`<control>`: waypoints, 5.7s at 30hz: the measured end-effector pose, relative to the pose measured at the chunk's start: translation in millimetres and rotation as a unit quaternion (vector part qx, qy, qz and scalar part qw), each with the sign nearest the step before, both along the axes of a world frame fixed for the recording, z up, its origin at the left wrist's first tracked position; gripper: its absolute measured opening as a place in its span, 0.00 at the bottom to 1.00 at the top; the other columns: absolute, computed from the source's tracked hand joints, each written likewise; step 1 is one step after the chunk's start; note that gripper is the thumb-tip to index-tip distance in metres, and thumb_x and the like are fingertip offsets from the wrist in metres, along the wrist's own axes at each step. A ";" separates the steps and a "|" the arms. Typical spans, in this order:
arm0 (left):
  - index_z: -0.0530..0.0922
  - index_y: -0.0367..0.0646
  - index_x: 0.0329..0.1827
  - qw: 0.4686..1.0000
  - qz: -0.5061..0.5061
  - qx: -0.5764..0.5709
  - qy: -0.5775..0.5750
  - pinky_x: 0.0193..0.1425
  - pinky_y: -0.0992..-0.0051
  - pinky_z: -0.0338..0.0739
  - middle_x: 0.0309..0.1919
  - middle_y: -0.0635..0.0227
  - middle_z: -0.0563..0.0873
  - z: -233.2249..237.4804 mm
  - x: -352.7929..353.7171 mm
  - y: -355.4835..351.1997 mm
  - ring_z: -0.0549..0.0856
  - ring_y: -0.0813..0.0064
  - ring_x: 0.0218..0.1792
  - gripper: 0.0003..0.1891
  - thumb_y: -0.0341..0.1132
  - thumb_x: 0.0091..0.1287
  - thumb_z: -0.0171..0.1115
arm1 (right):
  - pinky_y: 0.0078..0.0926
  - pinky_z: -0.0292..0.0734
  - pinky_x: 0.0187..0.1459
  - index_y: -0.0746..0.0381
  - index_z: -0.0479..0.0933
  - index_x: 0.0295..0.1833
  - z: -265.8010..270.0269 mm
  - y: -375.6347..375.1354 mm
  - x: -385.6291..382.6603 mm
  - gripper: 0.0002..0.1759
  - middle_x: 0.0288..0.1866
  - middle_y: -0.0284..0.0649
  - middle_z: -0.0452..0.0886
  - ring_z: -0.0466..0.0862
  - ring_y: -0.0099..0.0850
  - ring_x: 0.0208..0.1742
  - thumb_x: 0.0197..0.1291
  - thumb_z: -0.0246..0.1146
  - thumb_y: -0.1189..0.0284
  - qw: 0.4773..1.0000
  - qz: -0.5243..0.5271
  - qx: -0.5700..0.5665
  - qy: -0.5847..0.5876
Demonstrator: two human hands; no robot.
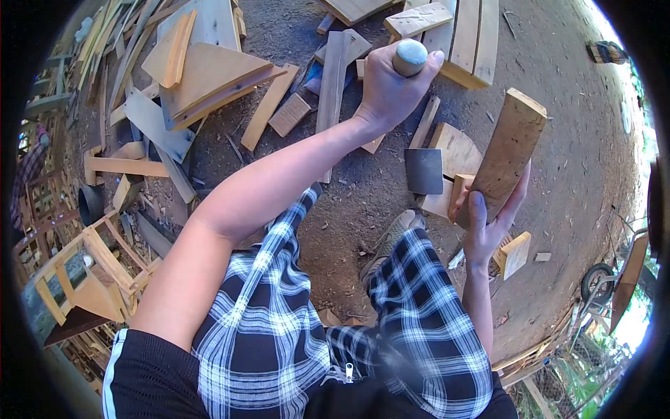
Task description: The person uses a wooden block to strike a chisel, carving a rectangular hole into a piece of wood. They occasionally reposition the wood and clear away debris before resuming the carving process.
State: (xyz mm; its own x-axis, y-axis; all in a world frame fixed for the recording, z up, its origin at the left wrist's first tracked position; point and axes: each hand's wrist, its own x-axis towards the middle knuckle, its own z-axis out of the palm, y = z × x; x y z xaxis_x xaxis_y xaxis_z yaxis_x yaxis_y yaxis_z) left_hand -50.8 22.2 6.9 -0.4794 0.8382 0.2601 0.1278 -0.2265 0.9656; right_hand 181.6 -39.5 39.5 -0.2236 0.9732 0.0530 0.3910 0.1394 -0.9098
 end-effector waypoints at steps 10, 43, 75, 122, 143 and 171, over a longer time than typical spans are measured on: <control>0.76 0.41 0.22 0.992 -0.090 0.065 0.052 0.22 0.80 0.68 0.17 0.71 0.78 2.0 44.9 -16.1 0.75 0.87 0.20 0.16 0.38 0.64 0.69 | 0.32 0.80 0.46 0.74 0.65 0.55 44.9 8.4 15.6 0.35 0.54 0.51 0.72 0.80 0.31 0.48 0.58 0.64 0.54 0.983 0.137 0.045 0.113; 0.81 0.40 0.26 0.999 0.010 0.011 -0.034 0.28 0.80 0.77 0.20 0.70 0.85 -1.9 2.5 3.3 0.83 0.84 0.24 0.13 0.39 0.64 0.68 | 0.45 0.62 0.70 0.57 0.43 0.79 8.0 6.5 2.3 0.52 0.79 0.45 0.48 0.60 0.40 0.75 0.58 0.65 0.55 0.999 -0.003 0.034 0.019; 0.77 0.43 0.24 0.974 -0.139 0.080 0.160 0.24 0.73 0.75 0.17 0.64 0.80 -16.5 48.3 -15.6 0.82 0.73 0.19 0.11 0.34 0.58 0.72 | 0.43 0.61 0.70 0.61 0.45 0.78 28.3 19.6 -2.8 0.50 0.77 0.47 0.54 0.62 0.41 0.74 0.55 0.65 0.67 0.990 0.041 0.112 -0.073; 0.76 0.45 0.22 0.993 -0.045 0.073 0.080 0.24 0.67 0.75 0.19 0.62 0.82 -14.5 53.3 0.7 0.84 0.58 0.22 0.15 0.43 0.57 0.73 | 0.34 0.77 0.53 0.64 0.55 0.74 42.3 24.6 -11.0 0.44 0.54 0.52 0.76 0.82 0.40 0.50 0.50 0.64 0.74 0.967 0.067 0.128 -0.212; 0.77 0.46 0.23 0.989 -0.055 -0.014 0.135 0.26 0.68 0.76 0.18 0.63 0.82 -4.8 65.0 -4.4 0.85 0.62 0.23 0.14 0.42 0.54 0.74 | 0.37 0.67 0.65 0.67 0.52 0.75 30.2 26.7 -8.1 0.45 0.71 0.55 0.63 0.70 0.45 0.68 0.54 0.64 0.69 0.989 0.007 0.131 -0.070; 0.83 0.43 0.25 0.998 -0.041 0.035 0.042 0.24 0.82 0.75 0.21 0.74 0.84 -6.6 5.5 20.3 0.80 0.88 0.20 0.10 0.35 0.65 0.68 | 0.43 0.66 0.67 0.56 0.45 0.79 6.0 26.3 -5.9 0.49 0.77 0.48 0.58 0.69 0.43 0.70 0.57 0.64 0.66 0.992 0.023 0.106 -0.063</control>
State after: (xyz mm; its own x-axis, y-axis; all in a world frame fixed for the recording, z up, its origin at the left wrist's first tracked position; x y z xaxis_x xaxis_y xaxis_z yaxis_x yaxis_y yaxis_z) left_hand -45.2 42.5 0.2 -0.3845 0.8520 0.3554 0.1864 -0.3054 0.9338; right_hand 175.6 -13.2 45.5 -0.2859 0.9315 0.2247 0.4880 0.3434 -0.8024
